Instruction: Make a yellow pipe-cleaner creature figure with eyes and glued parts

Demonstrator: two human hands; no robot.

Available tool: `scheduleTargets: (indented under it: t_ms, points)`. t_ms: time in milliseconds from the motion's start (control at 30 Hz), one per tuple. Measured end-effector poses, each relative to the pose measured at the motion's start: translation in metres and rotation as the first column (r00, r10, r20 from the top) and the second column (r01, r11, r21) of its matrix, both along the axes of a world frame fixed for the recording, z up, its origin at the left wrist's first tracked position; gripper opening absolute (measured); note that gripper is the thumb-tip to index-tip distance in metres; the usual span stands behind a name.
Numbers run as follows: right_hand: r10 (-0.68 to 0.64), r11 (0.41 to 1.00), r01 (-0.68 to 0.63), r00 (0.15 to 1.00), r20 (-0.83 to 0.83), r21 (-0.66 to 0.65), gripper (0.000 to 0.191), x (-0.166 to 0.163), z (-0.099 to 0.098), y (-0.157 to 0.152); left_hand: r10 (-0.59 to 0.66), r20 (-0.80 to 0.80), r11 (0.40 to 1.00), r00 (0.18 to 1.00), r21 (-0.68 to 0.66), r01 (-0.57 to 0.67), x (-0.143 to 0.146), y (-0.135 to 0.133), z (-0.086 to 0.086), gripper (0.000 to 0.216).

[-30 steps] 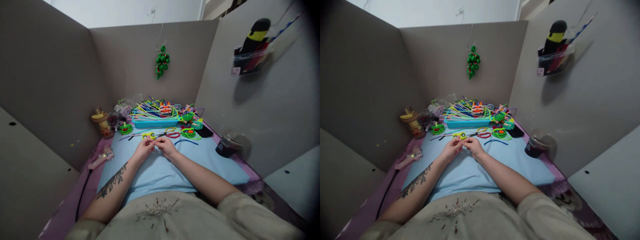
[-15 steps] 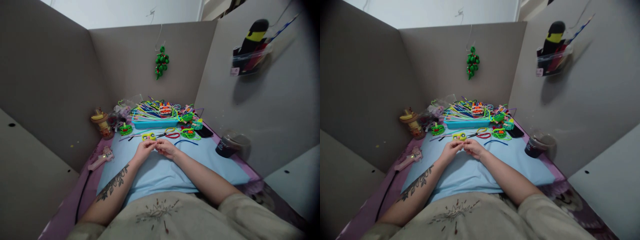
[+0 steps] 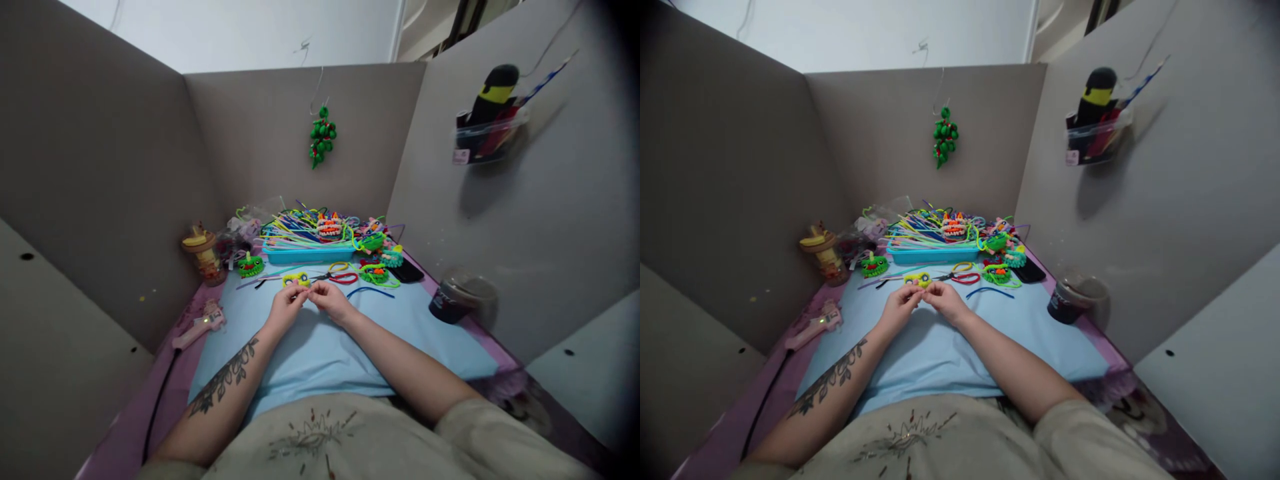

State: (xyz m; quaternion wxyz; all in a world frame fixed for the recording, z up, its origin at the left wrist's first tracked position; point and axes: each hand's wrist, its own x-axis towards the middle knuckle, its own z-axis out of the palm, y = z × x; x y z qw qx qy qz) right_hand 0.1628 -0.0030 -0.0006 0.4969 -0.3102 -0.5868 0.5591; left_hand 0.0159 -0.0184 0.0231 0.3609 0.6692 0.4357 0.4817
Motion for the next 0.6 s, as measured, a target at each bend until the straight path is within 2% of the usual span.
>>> scheduleTargets:
  t_ms: [100,167,333,433,600]
  points:
    - [-0.199,0.965,0.191,0.980,0.028,0.177,0.026,-0.001,0.002,-0.003,0.014,-0.016,1.000,1.000,-0.002,-0.014,0.000,0.001,-0.002,0.020]
    - [-0.299,0.919,0.258,0.949,0.099,0.297,0.023,-0.001,0.004,-0.006,0.013,-0.043,1.000,0.999,-0.002,-0.013,-0.001,0.002,-0.004,0.022]
    - [-0.413,0.771,0.178,0.871,0.268,0.611,0.010,0.003,0.008,-0.012,0.025,-0.124,0.998,0.992,0.056,-0.018,-0.001,0.004,-0.008,0.018]
    - [-0.435,0.719,0.132,0.851,0.293,0.682,0.012,0.005,0.007,-0.010,0.008,-0.137,1.000,0.991,0.022,-0.005,-0.002,0.005,-0.007,0.018]
    - [-0.459,0.679,0.087,0.825,0.329,0.729,0.017,0.009,0.004,-0.005,0.001,-0.152,1.000,0.988,0.024,0.002,-0.002,0.005,-0.007,0.021]
